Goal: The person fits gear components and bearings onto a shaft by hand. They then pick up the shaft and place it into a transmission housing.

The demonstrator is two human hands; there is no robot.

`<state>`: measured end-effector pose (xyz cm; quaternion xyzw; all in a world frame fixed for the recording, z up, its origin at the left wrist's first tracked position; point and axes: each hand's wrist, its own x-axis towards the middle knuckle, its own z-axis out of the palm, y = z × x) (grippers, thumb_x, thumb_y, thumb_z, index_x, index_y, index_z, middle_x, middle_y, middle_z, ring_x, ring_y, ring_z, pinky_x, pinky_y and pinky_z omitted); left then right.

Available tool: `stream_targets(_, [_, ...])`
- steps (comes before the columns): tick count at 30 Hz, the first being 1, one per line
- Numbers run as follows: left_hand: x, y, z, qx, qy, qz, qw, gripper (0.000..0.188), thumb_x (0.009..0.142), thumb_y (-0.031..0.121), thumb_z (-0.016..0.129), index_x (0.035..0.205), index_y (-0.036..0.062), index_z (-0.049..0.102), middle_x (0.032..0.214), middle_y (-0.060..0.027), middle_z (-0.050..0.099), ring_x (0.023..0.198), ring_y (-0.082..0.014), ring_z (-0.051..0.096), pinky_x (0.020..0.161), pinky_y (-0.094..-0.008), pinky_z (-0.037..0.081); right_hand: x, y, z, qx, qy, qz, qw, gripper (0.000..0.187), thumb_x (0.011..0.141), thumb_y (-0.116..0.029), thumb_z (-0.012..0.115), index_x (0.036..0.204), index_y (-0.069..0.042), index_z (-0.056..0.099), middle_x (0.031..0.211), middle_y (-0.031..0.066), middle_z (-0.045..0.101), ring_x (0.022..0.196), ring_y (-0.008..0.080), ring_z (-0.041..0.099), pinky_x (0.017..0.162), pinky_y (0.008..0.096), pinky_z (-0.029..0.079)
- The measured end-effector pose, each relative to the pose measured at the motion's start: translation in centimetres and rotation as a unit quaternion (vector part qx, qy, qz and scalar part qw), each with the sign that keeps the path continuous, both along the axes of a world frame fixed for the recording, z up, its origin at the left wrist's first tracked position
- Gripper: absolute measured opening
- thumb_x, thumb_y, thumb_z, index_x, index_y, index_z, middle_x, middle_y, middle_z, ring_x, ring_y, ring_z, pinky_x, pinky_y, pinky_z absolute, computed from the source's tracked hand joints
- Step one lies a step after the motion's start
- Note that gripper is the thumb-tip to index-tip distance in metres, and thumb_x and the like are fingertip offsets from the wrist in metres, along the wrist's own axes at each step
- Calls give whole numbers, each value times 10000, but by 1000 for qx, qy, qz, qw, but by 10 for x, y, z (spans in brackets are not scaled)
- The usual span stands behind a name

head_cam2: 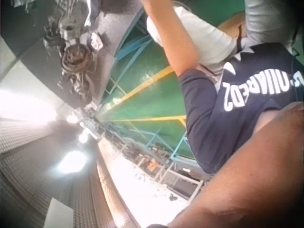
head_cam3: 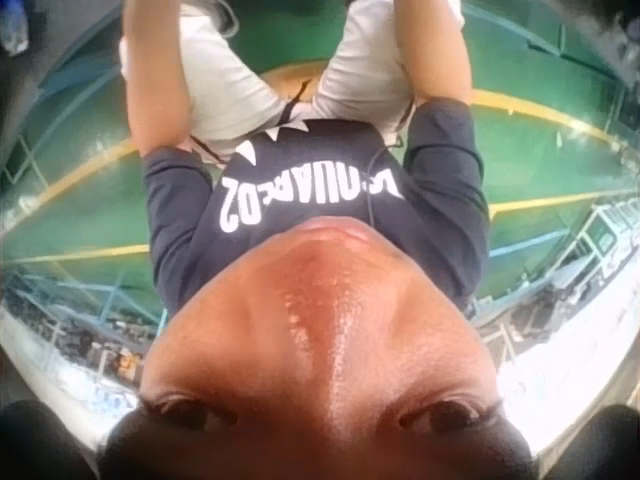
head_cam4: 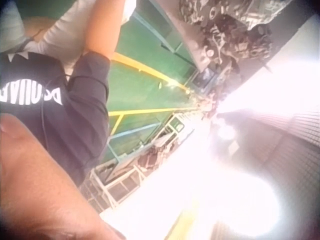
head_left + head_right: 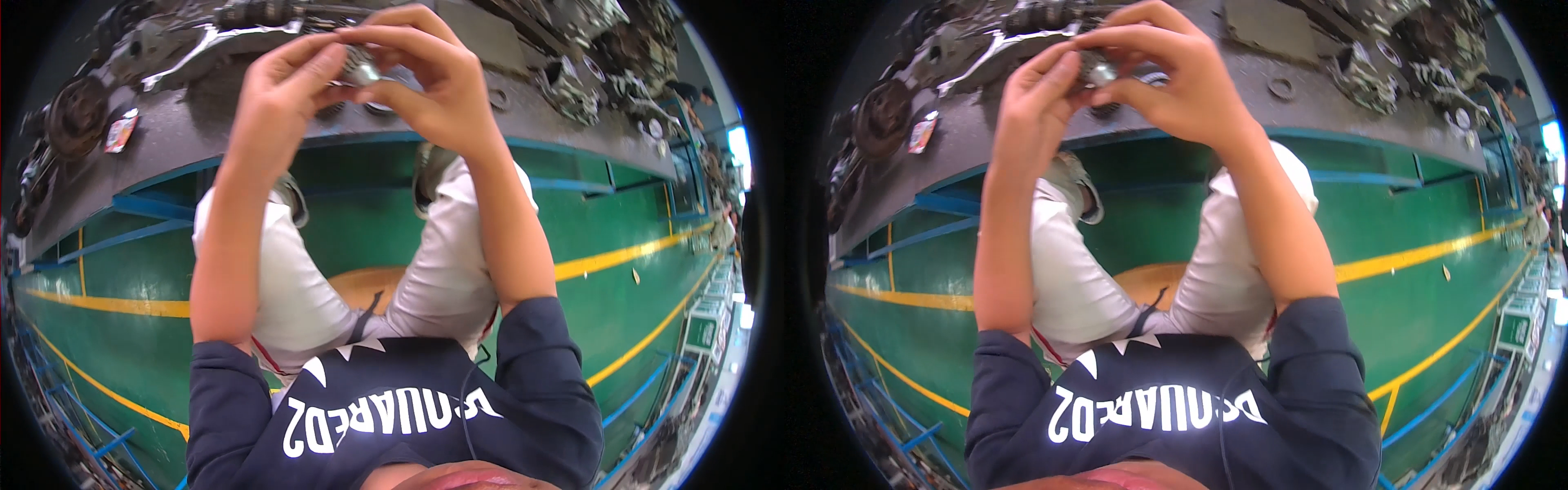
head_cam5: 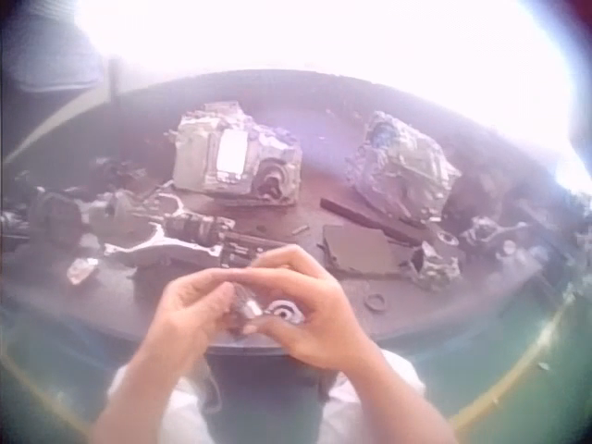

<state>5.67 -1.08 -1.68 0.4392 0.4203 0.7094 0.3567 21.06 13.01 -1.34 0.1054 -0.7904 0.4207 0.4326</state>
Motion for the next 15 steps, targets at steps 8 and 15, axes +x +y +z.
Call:
stream_targets(8, [-17,-2,-5,22,-12,-35,999,330,1101,184,613,1306,-64,683,1156,-163,745,1017,-202,734,911,-325,601,-2,2,-2,46,91,-48,994,547,730,64,799,1256,-82,796,1038,111,715,925,245,712,810,346,596])
stream_targets(15, [-28,-5,-12,10,-6,-34,999,343,1113,182,587,1338,-65,666,1152,-147,721,1033,-191,694,937,-330,581,-9,-1,-9,3,125,-28,992,482,726,89,784,1187,-52,803,991,107,703,869,229,711,748,332,588])
